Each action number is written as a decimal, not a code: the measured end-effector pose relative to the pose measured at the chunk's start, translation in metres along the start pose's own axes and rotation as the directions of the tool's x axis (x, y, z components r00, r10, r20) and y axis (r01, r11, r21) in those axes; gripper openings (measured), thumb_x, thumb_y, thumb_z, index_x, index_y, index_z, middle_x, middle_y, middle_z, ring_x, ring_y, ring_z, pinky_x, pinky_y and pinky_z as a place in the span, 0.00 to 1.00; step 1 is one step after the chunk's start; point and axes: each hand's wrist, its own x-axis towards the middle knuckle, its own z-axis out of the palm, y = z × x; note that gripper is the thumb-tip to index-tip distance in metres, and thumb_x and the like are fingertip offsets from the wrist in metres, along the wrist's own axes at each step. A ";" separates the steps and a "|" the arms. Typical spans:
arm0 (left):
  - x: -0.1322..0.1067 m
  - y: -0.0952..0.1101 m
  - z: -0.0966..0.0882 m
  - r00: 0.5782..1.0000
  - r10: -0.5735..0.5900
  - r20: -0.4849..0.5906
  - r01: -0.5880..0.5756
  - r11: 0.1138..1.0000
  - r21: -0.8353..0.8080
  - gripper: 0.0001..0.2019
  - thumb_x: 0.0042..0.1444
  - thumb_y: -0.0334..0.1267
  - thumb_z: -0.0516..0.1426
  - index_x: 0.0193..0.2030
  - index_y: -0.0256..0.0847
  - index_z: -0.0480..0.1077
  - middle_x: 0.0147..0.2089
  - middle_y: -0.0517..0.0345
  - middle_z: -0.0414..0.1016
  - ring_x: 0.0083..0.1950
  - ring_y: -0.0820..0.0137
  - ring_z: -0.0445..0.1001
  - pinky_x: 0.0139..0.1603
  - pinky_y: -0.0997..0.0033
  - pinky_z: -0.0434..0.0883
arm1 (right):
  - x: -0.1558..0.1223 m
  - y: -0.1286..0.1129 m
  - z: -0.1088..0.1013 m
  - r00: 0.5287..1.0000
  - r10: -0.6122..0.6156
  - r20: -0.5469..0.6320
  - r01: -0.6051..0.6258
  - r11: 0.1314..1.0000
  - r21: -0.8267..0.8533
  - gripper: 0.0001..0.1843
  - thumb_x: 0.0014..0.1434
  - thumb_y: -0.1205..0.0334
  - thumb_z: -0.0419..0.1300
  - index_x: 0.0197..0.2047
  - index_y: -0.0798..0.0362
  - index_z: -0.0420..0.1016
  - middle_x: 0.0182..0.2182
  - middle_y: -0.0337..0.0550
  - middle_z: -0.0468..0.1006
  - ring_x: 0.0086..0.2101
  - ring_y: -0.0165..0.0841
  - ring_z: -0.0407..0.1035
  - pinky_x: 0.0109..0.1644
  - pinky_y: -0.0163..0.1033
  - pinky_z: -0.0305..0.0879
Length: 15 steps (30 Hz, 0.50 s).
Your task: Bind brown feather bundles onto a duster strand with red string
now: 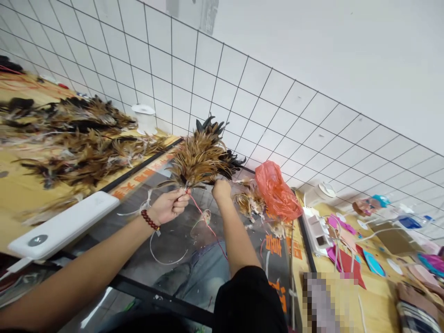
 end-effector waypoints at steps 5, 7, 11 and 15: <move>0.004 -0.003 -0.001 1.000 0.010 0.019 -0.009 0.999 -0.035 0.12 0.65 0.32 0.45 0.35 0.31 0.65 0.24 0.63 0.55 0.16 0.85 0.50 0.14 0.87 0.45 | -0.022 0.020 -0.026 0.998 0.062 -0.023 -0.056 0.975 0.215 0.11 0.55 0.67 0.55 0.37 0.58 0.78 0.35 0.55 0.80 0.38 0.38 0.75 0.40 0.37 0.68; 0.006 -0.004 -0.001 1.000 0.011 0.024 -0.010 0.999 -0.038 0.12 0.65 0.32 0.44 0.35 0.31 0.65 0.25 0.62 0.57 0.16 0.85 0.50 0.13 0.87 0.45 | -0.039 0.018 -0.037 0.999 0.019 0.048 -0.045 0.773 0.633 0.11 0.55 0.60 0.56 0.34 0.57 0.77 0.31 0.49 0.80 0.30 0.32 0.73 0.33 0.33 0.67; 0.007 -0.008 0.000 1.000 0.023 0.000 -0.023 1.000 0.006 0.13 0.65 0.32 0.45 0.33 0.30 0.65 0.26 0.59 0.61 0.16 0.86 0.50 0.13 0.87 0.46 | -0.070 -0.012 -0.041 0.945 -0.268 0.187 -0.158 0.125 0.979 0.16 0.44 0.51 0.66 0.26 0.57 0.75 0.20 0.40 0.75 0.19 0.24 0.63 0.24 0.30 0.60; 0.006 -0.011 0.001 0.999 0.035 0.006 -0.035 0.997 0.064 0.12 0.65 0.33 0.47 0.32 0.32 0.65 0.25 0.57 0.63 0.16 0.85 0.50 0.14 0.87 0.46 | -0.079 -0.041 -0.028 0.976 -0.202 0.086 -0.082 0.031 0.996 0.17 0.38 0.52 0.70 0.20 0.55 0.71 0.15 0.35 0.71 0.17 0.22 0.58 0.22 0.30 0.55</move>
